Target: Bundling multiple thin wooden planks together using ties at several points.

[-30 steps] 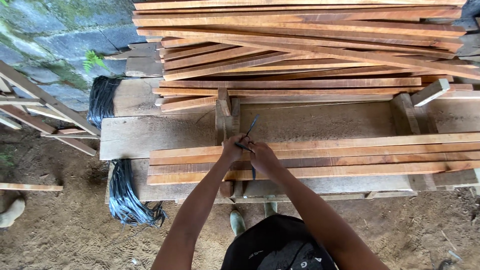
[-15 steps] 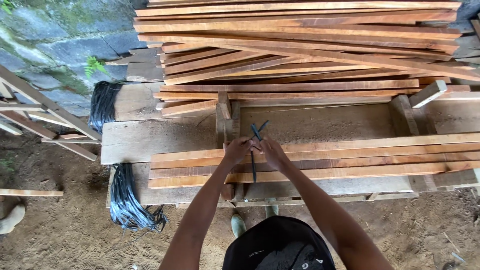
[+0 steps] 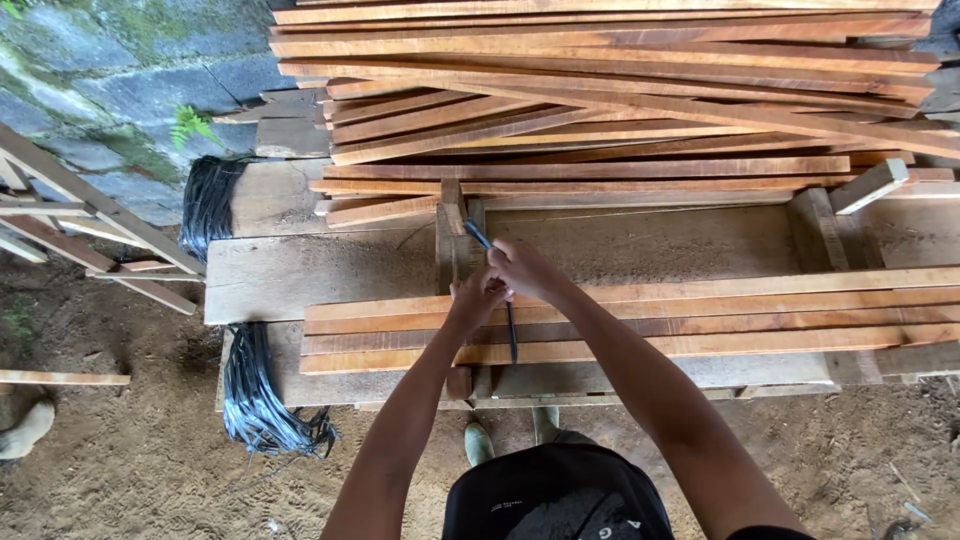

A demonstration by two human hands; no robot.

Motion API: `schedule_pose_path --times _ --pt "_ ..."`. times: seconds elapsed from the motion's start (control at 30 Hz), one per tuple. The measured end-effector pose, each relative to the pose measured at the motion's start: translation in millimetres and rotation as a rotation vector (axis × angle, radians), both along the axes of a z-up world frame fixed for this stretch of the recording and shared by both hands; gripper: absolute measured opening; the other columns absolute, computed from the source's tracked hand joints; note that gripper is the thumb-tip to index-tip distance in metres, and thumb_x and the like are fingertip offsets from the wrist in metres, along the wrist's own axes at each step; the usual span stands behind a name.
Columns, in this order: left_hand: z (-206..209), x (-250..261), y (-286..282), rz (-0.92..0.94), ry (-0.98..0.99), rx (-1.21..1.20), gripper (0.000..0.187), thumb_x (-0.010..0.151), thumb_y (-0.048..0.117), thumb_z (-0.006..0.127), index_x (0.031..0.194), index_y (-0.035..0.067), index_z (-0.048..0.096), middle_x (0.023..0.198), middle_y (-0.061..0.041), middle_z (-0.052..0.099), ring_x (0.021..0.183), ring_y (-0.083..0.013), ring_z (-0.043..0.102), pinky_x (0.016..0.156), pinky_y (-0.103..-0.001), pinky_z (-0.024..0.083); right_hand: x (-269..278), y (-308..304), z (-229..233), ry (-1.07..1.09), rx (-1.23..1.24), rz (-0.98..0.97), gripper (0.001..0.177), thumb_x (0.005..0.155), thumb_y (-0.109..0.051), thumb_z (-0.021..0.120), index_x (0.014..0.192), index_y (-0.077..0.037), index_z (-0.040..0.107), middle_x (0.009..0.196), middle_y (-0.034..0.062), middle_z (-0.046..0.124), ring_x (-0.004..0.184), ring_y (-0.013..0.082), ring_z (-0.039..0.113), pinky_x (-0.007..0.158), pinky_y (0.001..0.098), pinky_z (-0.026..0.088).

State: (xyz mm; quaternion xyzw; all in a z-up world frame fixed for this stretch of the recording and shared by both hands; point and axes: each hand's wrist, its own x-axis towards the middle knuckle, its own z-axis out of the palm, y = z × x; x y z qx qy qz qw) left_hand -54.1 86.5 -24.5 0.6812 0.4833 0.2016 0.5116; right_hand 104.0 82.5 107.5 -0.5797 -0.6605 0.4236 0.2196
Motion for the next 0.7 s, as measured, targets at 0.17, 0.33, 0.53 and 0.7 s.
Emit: schedule_pose_path --times 0.17,0.33,0.53,0.7 --pt "40.0 -2.6 -6.8 0.020 0.031 0.080 0.023 0.098 0.038 0.065 0.107 0.017 0.064 0.100 -0.008 0.075 0.107 -0.0339 0.071 0.107 -0.055 0.033 -7.1 13.4 -4.7 0.009 0.047 0.006 0.036 0.105 -0.033 0.045 0.094 -0.003 0.062 0.088 0.0287 0.070 0.089 0.0485 0.071 0.080 0.0556 0.053" --pt "57.8 -4.5 -11.3 0.068 -0.060 0.035 0.039 0.096 0.041 0.069 0.113 0.005 0.067 0.104 -0.021 0.075 0.107 -0.0435 0.071 0.099 -0.058 0.045 0.3 -7.3 -2.7 -0.020 -0.007 -0.067 0.052 0.109 -0.051 0.037 0.107 -0.006 0.064 0.096 0.0286 0.072 0.100 0.0499 0.069 0.089 0.0599 0.051" --pt "18.9 -0.6 -3.0 0.077 0.096 0.066 0.024 0.104 0.042 0.065 0.111 0.020 0.070 0.095 -0.003 0.077 0.102 -0.0263 0.072 0.115 -0.046 0.022 13.7 -50.1 -71.5 -0.082 0.347 -0.088 0.029 0.112 -0.023 0.039 0.129 0.000 0.047 0.088 0.0211 0.057 0.085 0.0435 0.065 0.080 0.0538 0.050" --pt "-21.3 -1.5 4.4 0.065 0.088 0.028 0.027 0.106 0.039 0.064 0.119 0.016 0.068 0.100 -0.008 0.077 0.108 -0.0319 0.070 0.115 -0.049 0.024 17.0 -59.9 -85.3 -0.238 0.712 0.018 0.028 0.101 -0.009 0.053 0.129 -0.007 0.059 0.088 0.0111 0.059 0.083 0.0315 0.066 0.079 0.0440 0.054"
